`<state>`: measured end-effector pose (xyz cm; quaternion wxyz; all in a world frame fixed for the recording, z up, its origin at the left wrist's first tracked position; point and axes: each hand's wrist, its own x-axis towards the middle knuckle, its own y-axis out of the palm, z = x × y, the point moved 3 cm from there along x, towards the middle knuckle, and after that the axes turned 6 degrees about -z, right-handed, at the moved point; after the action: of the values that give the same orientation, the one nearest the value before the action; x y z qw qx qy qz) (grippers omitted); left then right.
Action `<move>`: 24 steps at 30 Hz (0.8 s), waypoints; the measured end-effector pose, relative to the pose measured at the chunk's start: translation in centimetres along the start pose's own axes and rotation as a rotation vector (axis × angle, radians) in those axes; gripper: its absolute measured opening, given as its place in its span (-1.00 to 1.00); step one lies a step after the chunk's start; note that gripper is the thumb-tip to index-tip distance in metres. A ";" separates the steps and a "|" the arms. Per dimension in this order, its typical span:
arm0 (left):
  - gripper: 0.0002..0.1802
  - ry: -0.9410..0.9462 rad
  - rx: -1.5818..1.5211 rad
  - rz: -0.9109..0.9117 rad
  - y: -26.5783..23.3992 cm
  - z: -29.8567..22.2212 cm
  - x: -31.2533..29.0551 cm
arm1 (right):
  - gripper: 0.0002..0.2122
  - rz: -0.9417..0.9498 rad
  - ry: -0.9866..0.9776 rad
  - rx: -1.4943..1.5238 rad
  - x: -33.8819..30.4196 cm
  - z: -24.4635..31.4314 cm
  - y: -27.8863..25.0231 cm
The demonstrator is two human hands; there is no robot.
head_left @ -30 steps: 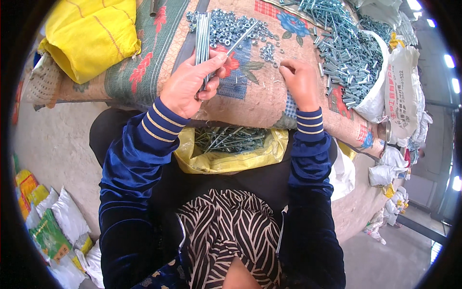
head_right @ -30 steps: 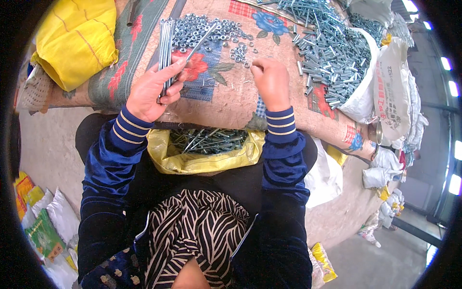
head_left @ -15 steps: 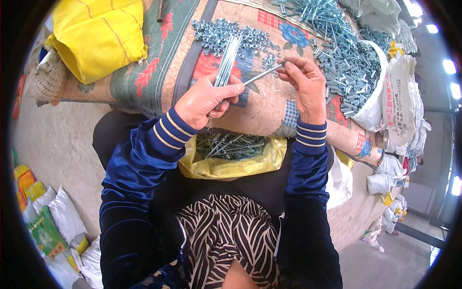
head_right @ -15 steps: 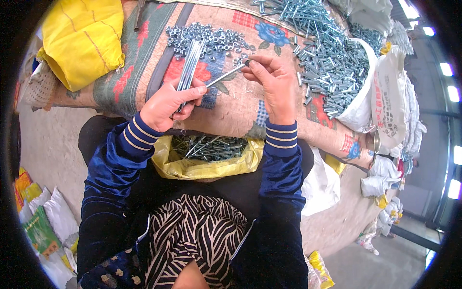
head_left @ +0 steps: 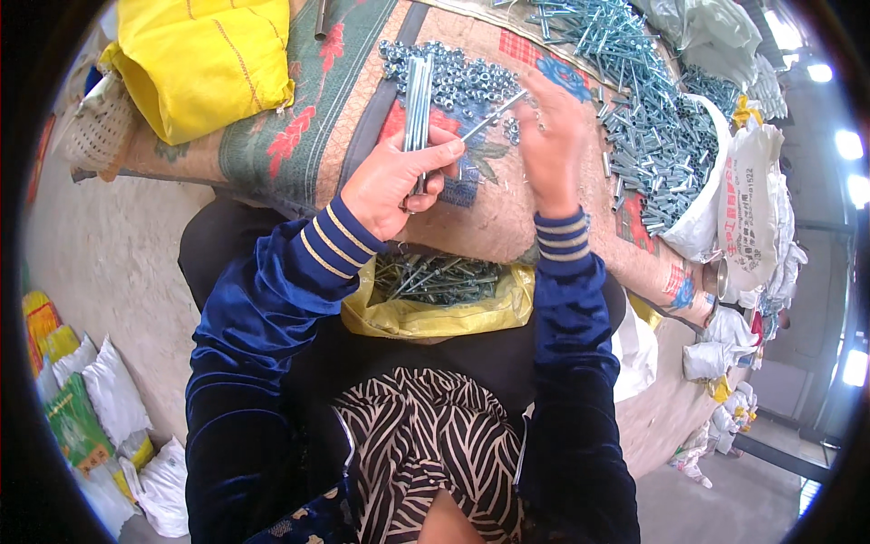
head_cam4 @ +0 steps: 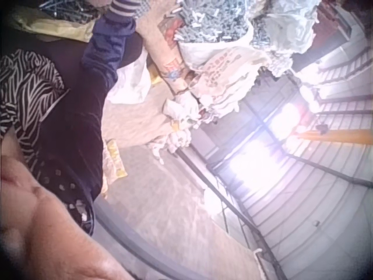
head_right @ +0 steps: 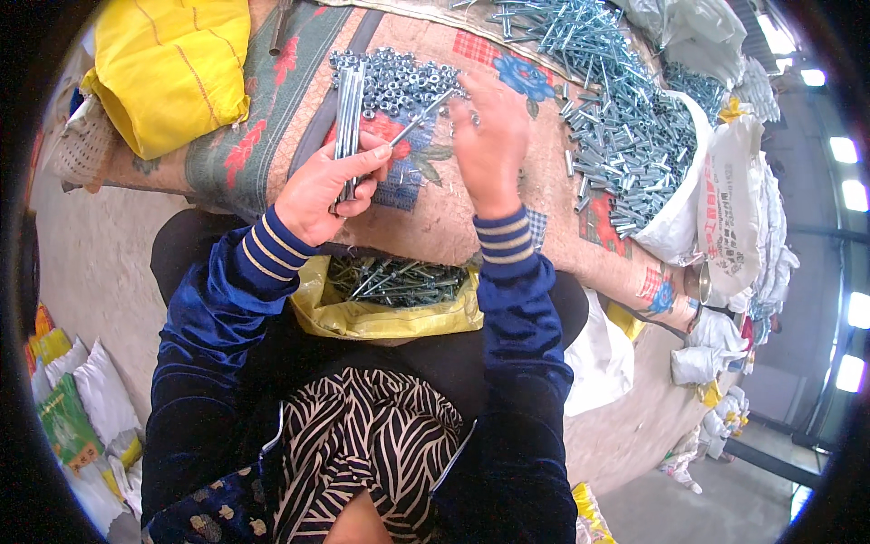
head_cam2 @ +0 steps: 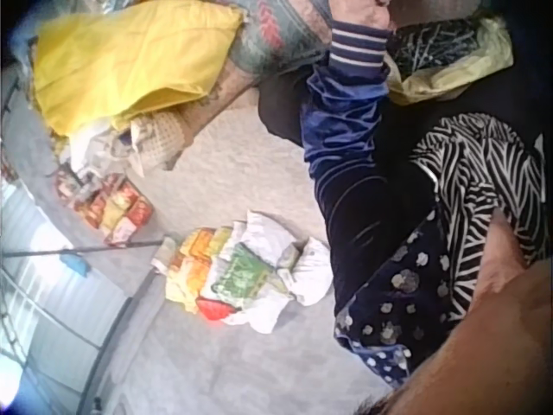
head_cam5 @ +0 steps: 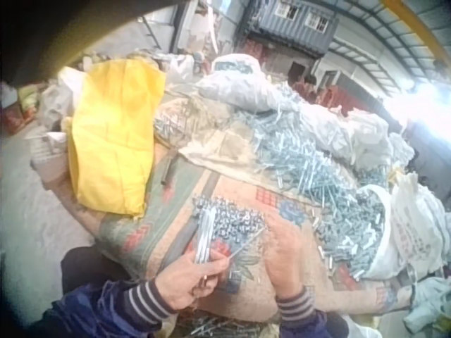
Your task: Assembling washers onto long metal bolts.
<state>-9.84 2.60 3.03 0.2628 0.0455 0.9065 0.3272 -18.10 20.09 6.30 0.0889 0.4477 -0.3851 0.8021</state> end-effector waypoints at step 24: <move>-0.72 0.076 0.073 0.060 1.5 -0.1 -0.4 | -0.84 0.426 1.037 1.051 -3.7 1.7 -1.5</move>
<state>-9.63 3.63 4.19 0.2164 0.0696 0.9254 0.3032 -14.07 20.66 4.70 -0.1228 -0.0863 0.0598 0.9869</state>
